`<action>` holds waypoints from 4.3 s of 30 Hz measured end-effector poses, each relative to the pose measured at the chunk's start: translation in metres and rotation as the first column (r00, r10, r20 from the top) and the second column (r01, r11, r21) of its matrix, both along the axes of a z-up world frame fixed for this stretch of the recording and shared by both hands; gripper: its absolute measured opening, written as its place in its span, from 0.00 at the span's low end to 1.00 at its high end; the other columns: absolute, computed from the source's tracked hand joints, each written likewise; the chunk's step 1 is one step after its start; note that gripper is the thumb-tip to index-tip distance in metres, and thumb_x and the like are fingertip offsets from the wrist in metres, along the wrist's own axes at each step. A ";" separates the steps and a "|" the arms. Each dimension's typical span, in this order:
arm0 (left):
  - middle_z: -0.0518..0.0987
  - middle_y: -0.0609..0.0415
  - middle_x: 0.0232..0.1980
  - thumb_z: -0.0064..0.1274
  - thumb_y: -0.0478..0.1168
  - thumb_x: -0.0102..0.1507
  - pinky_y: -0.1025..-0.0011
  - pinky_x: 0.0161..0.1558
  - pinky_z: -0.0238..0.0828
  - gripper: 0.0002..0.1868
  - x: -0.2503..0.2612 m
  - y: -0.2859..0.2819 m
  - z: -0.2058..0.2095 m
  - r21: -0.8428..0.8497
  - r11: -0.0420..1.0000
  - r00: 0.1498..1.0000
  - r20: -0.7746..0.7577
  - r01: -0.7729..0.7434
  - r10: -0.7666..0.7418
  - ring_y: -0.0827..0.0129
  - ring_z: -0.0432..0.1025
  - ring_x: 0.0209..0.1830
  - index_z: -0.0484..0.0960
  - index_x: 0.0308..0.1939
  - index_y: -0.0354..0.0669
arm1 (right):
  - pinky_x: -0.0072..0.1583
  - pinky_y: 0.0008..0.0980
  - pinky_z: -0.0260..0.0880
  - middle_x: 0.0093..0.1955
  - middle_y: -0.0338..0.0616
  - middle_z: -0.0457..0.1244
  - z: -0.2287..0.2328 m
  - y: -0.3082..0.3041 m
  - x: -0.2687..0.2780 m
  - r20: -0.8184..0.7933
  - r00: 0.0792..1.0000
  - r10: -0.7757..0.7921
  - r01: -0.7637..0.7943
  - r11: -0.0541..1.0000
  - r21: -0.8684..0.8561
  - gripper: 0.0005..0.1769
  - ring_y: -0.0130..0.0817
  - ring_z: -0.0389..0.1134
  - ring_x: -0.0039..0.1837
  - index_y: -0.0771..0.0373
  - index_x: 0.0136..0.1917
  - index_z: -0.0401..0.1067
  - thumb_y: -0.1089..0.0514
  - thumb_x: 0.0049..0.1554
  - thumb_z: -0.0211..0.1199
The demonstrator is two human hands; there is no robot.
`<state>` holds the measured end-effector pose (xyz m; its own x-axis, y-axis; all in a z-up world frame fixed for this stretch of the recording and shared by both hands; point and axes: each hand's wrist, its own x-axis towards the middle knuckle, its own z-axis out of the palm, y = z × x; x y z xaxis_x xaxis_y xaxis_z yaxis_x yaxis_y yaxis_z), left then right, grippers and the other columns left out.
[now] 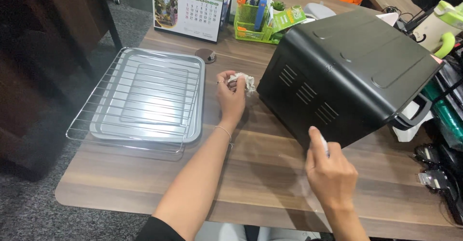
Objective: Cleaning the exterior of a black toaster oven with a wipe and cleaning spray.
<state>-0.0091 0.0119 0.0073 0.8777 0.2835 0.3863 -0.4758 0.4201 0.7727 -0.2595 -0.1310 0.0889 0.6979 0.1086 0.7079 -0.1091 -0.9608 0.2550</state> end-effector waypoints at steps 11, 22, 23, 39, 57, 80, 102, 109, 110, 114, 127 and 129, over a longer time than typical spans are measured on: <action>0.81 0.55 0.41 0.54 0.40 0.69 0.76 0.40 0.74 0.11 -0.013 0.001 0.018 0.100 0.994 0.999 0.016 -0.043 0.042 0.76 0.76 0.38 0.77 0.52 0.39 | 0.48 0.29 0.70 0.57 0.48 0.67 -0.009 -0.108 -0.003 0.434 0.883 0.179 -0.290 0.935 0.203 0.14 0.32 0.68 0.47 0.62 0.71 0.64 0.60 0.74 0.56; 0.80 0.53 0.46 0.52 0.40 0.69 0.74 0.41 0.76 0.10 -0.020 -0.003 0.025 0.189 0.973 0.990 0.063 -0.132 0.122 0.73 0.78 0.41 0.79 0.51 0.40 | 0.59 0.29 0.67 0.56 0.48 0.59 -0.108 -0.328 0.045 0.558 0.828 0.048 -0.449 0.653 0.610 0.11 0.32 0.65 0.56 0.69 0.68 0.48 0.66 0.75 0.44; 0.81 0.52 0.44 0.52 0.41 0.70 0.74 0.41 0.76 0.10 -0.018 -0.004 0.021 0.206 0.970 0.991 0.036 -0.130 0.125 0.73 0.77 0.40 0.79 0.50 0.40 | 0.58 0.29 0.68 0.56 0.49 0.60 -0.115 -0.335 0.046 0.520 0.852 -0.059 -0.352 0.672 0.652 0.12 0.32 0.65 0.55 0.68 0.66 0.49 0.66 0.73 0.47; 0.78 0.54 0.50 0.48 0.43 0.73 0.73 0.51 0.70 0.12 0.011 -0.014 -0.008 -0.200 0.900 0.918 -0.003 0.388 -0.397 0.74 0.72 0.49 0.75 0.55 0.39 | 0.74 0.39 0.63 0.67 0.55 0.58 -0.139 -0.343 0.034 0.307 0.948 -0.081 -0.250 0.406 0.879 0.29 0.39 0.64 0.69 0.68 0.71 0.48 0.67 0.65 0.60; 0.80 0.55 0.53 0.53 0.41 0.67 0.68 0.54 0.76 0.13 -0.015 0.008 0.028 -0.194 0.416 0.423 -0.003 0.889 -0.906 0.69 0.77 0.52 0.76 0.54 0.42 | 0.65 0.48 0.68 0.66 0.55 0.61 0.050 0.013 0.049 0.065 0.707 0.704 -0.707 0.707 0.019 0.26 0.56 0.64 0.68 0.64 0.62 0.74 0.60 0.52 0.76; 0.78 0.54 0.57 0.52 0.41 0.70 0.70 0.62 0.69 0.16 0.019 -0.019 -0.007 0.178 0.950 0.964 0.021 0.258 -0.266 0.71 0.72 0.59 0.73 0.60 0.39 | 0.46 0.36 0.69 0.51 0.53 0.68 0.142 -0.063 0.008 0.003 0.951 0.310 -0.310 0.950 -0.047 0.14 0.44 0.69 0.49 0.69 0.47 0.76 0.65 0.49 0.76; 0.78 0.53 0.63 0.31 0.53 0.76 0.71 0.70 0.60 0.27 0.046 -0.028 -0.019 0.062 0.727 0.730 -0.048 0.683 -0.682 0.71 0.69 0.66 0.76 0.63 0.37 | 0.65 0.41 0.69 0.68 0.62 0.63 0.144 -0.012 0.153 -0.304 0.916 0.260 -0.347 0.895 -0.280 0.22 0.52 0.63 0.72 0.75 0.62 0.70 0.67 0.54 0.56; 0.76 0.56 0.65 0.35 0.51 0.75 0.72 0.70 0.58 0.23 0.044 -0.026 -0.018 0.048 0.703 0.702 -0.138 0.709 -0.699 0.73 0.67 0.67 0.74 0.66 0.41 | 0.69 0.35 0.67 0.67 0.62 0.64 0.122 0.011 0.208 -0.222 0.963 0.151 -0.248 0.814 -0.525 0.22 0.51 0.64 0.70 0.77 0.60 0.73 0.61 0.55 0.56; 0.75 0.60 0.67 0.36 0.50 0.75 0.73 0.70 0.57 0.23 0.039 -0.024 -0.011 0.049 0.695 0.695 -0.125 0.717 -0.708 0.75 0.66 0.68 0.73 0.67 0.44 | 0.70 0.35 0.66 0.67 0.61 0.64 0.119 0.009 0.206 -0.180 0.966 0.187 -0.255 0.810 -0.528 0.21 0.51 0.64 0.71 0.76 0.61 0.73 0.62 0.57 0.56; 0.75 0.65 0.66 0.39 0.49 0.74 0.75 0.67 0.61 0.21 0.045 -0.026 -0.018 -0.009 0.647 0.646 -0.057 0.762 -0.761 0.79 0.67 0.66 0.74 0.66 0.46 | 0.71 0.33 0.65 0.68 0.59 0.64 0.133 0.005 0.158 -0.200 0.956 0.216 -0.290 0.814 -0.504 0.24 0.48 0.63 0.72 0.76 0.64 0.72 0.63 0.55 0.56; 0.78 0.66 0.62 0.42 0.47 0.75 0.79 0.62 0.66 0.16 0.035 -0.027 -0.020 0.137 0.679 0.690 -0.053 0.721 -0.722 0.84 0.70 0.60 0.77 0.62 0.47 | 0.66 0.38 0.70 0.64 0.56 0.68 0.138 -0.061 0.011 -0.136 0.975 0.176 -0.205 0.948 -0.244 0.21 0.47 0.68 0.69 0.67 0.62 0.74 0.70 0.55 0.59; 0.76 0.66 0.62 0.42 0.45 0.74 0.75 0.56 0.64 0.16 0.030 -0.026 -0.015 0.063 0.645 0.644 -0.185 0.762 -0.742 0.82 0.68 0.55 0.75 0.64 0.50 | 0.65 0.38 0.70 0.64 0.55 0.68 0.141 -0.059 0.019 -0.122 0.972 0.200 -0.222 0.953 -0.206 0.20 0.47 0.69 0.68 0.68 0.61 0.74 0.70 0.54 0.61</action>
<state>0.0205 -0.0137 -0.0079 0.8090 -0.5390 0.2346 0.0695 0.4839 0.8723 -0.2401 -0.1900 0.2297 0.7074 0.4041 0.5799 0.1265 -0.8796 0.4586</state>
